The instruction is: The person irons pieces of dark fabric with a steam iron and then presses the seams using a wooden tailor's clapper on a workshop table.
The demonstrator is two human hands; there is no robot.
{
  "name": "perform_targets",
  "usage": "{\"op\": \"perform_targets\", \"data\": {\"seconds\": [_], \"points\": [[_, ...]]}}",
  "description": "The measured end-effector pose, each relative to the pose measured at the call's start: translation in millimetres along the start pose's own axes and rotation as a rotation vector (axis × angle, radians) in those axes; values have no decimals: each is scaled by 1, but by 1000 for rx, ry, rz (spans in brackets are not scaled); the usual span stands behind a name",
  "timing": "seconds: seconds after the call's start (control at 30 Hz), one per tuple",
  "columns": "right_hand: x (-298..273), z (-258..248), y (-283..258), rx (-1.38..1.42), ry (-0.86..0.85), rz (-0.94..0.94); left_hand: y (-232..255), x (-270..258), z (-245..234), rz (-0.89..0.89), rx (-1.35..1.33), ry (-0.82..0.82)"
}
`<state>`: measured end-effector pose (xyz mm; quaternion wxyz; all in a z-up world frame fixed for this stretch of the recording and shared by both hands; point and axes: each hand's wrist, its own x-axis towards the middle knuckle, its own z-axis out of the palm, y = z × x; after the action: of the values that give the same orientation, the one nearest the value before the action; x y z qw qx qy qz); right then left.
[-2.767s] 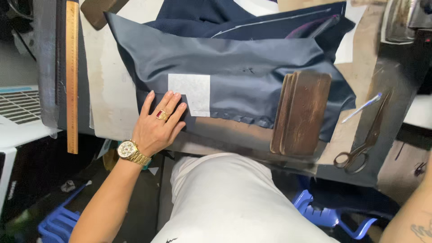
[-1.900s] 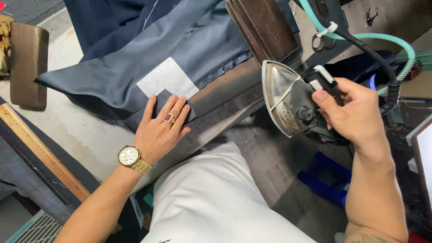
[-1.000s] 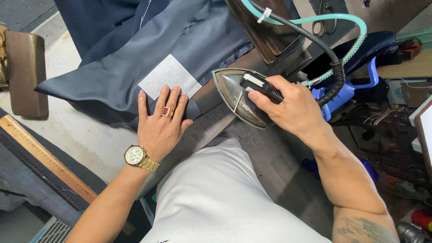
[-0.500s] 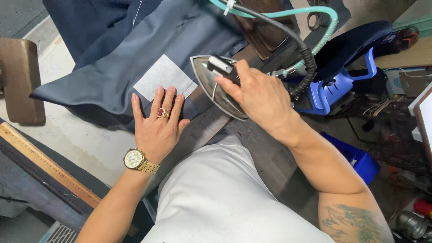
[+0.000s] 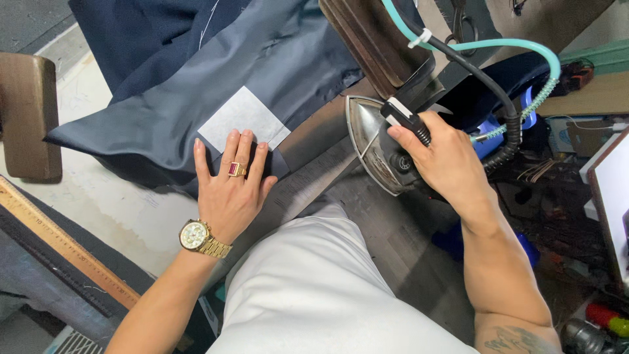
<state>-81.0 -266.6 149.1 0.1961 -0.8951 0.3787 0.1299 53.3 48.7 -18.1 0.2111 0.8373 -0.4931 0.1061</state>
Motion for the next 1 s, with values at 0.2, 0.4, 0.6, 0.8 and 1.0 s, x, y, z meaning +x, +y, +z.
{"op": "perform_targets", "data": {"seconds": [0.2, 0.4, 0.6, 0.8, 1.0], "points": [[-16, -6, 2, 124, 22, 34, -5, 24, 5, 22, -35, 149], [-7, 6, 10, 209, 39, -42, -12, 43, 17, -126, -53, 84], [-6, 2, 0, 219, 58, -149, -21, 41, 17, -173, -68, -52], [12, 2, -25, 113, 17, -450, -21, 42, 13, -155, -85, -48], [27, 12, -37, -132, 45, -707, -14, 36, 12, -4, -109, 3]]}}
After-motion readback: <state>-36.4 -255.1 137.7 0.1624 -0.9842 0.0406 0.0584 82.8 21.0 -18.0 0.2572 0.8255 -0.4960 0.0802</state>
